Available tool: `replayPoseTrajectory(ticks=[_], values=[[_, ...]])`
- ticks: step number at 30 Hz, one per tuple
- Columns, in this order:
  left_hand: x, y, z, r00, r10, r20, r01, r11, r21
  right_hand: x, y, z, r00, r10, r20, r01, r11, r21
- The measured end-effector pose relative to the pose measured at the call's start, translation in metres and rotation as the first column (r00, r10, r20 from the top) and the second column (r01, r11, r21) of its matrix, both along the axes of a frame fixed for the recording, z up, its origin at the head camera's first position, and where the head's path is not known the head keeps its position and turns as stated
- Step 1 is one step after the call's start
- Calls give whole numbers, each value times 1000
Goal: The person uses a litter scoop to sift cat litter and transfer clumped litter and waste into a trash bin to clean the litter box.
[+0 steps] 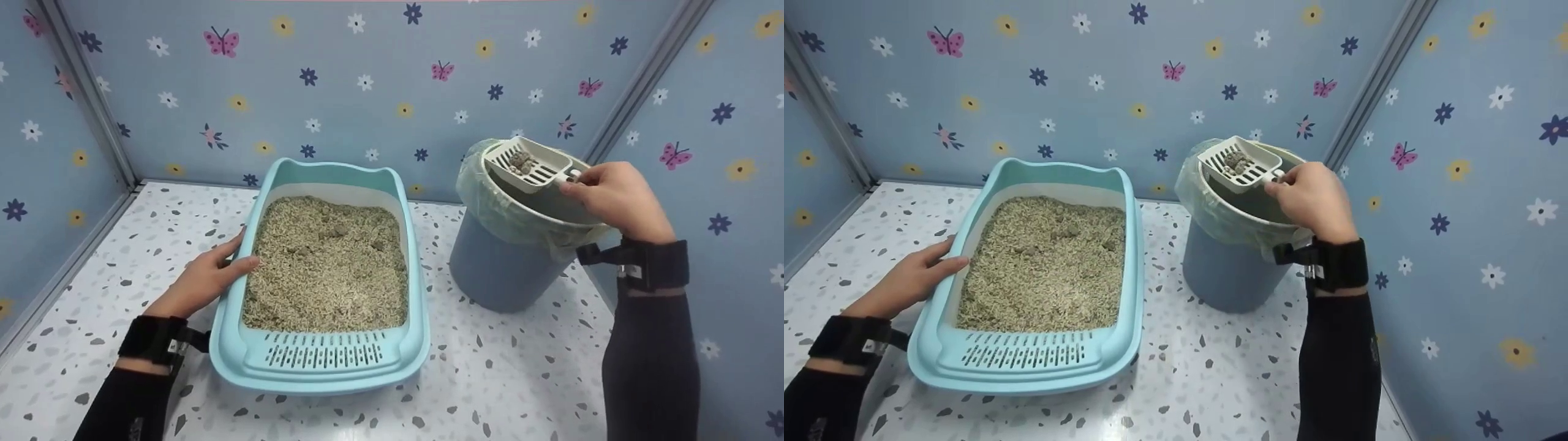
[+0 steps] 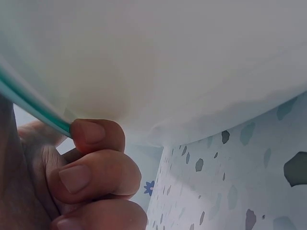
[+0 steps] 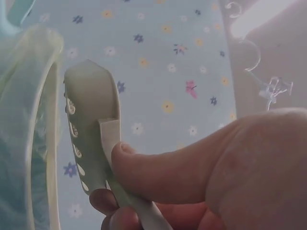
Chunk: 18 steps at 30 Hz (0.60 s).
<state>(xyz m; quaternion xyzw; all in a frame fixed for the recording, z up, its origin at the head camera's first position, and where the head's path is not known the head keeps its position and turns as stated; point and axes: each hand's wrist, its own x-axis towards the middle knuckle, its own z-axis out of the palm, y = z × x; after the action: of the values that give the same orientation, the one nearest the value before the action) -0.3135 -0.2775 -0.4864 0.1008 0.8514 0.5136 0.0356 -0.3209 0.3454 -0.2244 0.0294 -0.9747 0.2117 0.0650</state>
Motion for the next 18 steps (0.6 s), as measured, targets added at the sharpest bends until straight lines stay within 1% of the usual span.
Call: replayPoseTrajectory(ticks=[5,10,14,18], values=[[0,-1,0,1000,-6,-5,6,1000,14,-6,8,-3,998,27,53,-30,998,63],[1,0,0,1000,1,-6,-1,1000,8,-9,8,-8,996,28,88,-35,996,78],[0,-1,-1,1000,-6,1,6,1000,23,-8,5,-11,997,25,72,-32,995,97],[0,-1,-1,1000,-8,5,8,999,31,-7,1,-14,1000,17,26,-20,992,127]])
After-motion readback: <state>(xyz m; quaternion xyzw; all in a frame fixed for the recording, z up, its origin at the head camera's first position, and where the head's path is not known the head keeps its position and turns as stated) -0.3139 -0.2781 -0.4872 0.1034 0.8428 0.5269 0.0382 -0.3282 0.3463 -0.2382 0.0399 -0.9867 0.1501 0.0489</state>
